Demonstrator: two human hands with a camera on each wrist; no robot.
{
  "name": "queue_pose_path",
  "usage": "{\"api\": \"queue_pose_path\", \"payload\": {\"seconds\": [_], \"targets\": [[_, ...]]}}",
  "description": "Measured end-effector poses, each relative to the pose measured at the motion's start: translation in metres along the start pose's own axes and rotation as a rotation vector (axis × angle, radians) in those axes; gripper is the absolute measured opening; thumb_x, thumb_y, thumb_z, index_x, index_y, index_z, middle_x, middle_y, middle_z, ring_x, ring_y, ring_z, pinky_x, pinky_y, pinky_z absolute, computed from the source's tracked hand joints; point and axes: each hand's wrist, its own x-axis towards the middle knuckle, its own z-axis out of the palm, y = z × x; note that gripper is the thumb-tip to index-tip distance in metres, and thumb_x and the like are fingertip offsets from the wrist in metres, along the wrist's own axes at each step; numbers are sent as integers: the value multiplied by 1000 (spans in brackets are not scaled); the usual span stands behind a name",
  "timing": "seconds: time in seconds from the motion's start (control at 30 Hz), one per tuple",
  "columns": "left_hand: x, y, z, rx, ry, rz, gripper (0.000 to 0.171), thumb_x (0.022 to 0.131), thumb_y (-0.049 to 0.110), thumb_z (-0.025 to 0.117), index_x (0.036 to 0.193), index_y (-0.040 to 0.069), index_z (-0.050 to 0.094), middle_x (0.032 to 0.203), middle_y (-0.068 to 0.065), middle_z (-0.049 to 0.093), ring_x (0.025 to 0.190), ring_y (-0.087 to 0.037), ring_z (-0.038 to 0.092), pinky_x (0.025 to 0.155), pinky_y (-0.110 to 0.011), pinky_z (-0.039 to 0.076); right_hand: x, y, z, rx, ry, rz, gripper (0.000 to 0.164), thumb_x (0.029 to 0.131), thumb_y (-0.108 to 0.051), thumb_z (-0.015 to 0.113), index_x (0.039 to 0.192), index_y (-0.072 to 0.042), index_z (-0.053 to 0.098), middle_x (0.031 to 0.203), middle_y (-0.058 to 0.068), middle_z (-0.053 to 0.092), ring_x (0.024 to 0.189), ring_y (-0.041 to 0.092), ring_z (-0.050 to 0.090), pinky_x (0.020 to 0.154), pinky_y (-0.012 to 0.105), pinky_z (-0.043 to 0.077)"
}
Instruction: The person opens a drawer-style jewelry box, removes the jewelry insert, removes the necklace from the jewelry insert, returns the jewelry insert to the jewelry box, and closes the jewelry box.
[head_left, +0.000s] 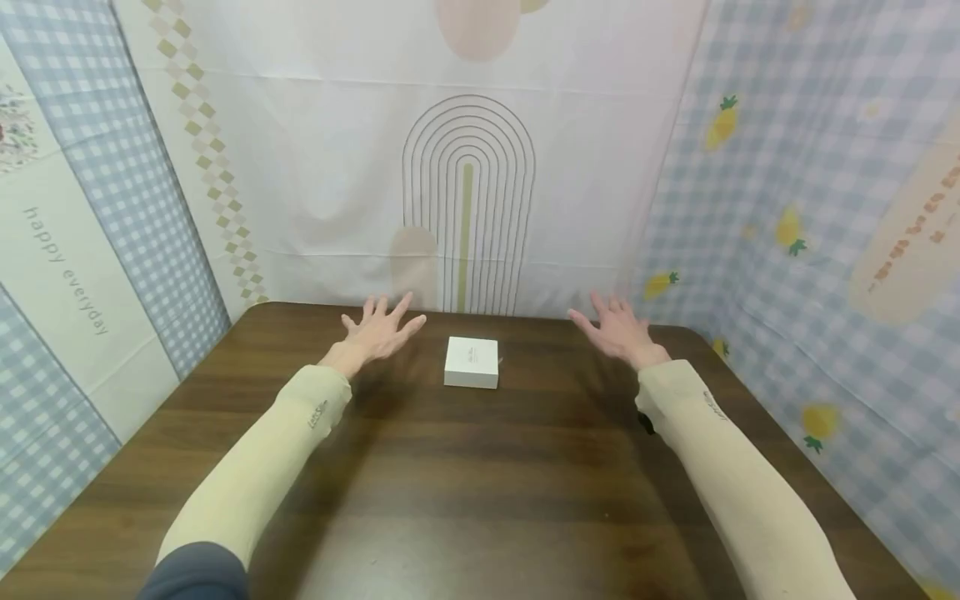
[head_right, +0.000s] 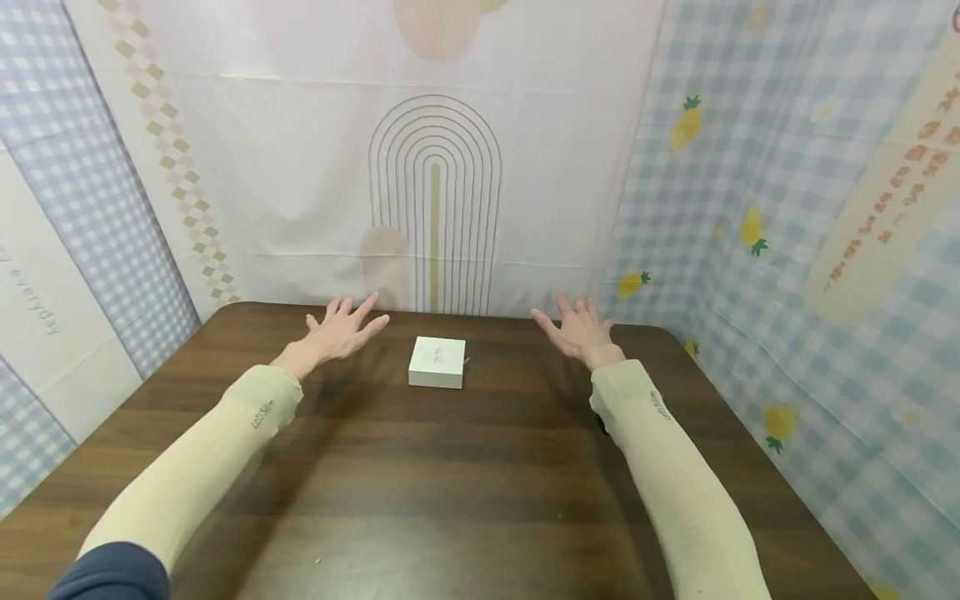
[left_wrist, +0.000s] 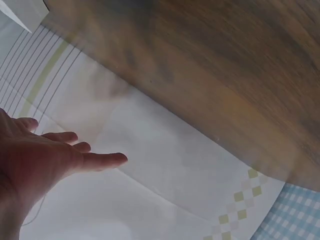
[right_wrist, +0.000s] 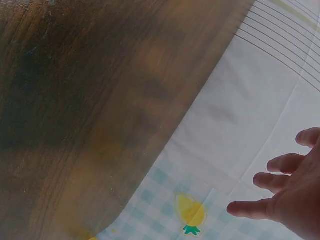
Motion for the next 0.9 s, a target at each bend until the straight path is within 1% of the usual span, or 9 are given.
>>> {"api": "queue_pose_path", "payload": {"seconds": [0.13,0.23,0.4,0.53,0.67,0.8,0.9], "targets": [[3,3,4,-5,0,21,74,95,68,20,156,29,6,161,-22,1,148,-44,-6,106,-81,-6,0,-1,0,15,0,2,88,92,-73,21,156,-16,5,159,28,2,147,47,0,103,83,7],[6,7,6,-2,-2,53,73,95,68,20,156,29,9,162,-20,2,149,-42,-4,108,-79,-5,0,-1,0,20,-5,2,87,92,-72,21,156,-15,5,159,28,2,147,47,1,104,82,7],[12,17,11,9,-17,117,72,96,66,23,155,27,16,163,-15,6,150,-39,0,115,-72,3,1,-1,0,4,-5,-10,87,93,-71,21,156,-14,5,158,30,5,145,49,6,108,78,13],[16,27,16,40,-22,163,72,96,65,26,154,23,24,163,-12,13,150,-37,5,116,-69,9,2,-3,-1,-1,10,-18,85,95,-69,22,156,-12,9,158,29,10,144,49,11,109,76,17],[20,36,22,64,-43,200,74,95,65,30,154,20,25,162,-11,16,150,-35,10,116,-70,12,2,-6,-2,4,24,-23,83,96,-67,25,155,-10,12,157,29,14,144,49,14,109,75,20],[24,43,28,90,-67,234,79,94,66,33,154,14,24,161,-12,18,150,-33,14,117,-66,15,3,-7,-2,2,22,-20,82,96,-66,25,156,-11,11,157,29,15,144,49,15,109,74,20],[26,45,32,91,-95,252,82,93,65,37,154,12,22,161,-13,18,149,-33,16,119,-63,17,3,-8,-1,-4,14,-19,82,96,-66,24,156,-11,9,157,30,13,143,50,14,109,74,20]]}}
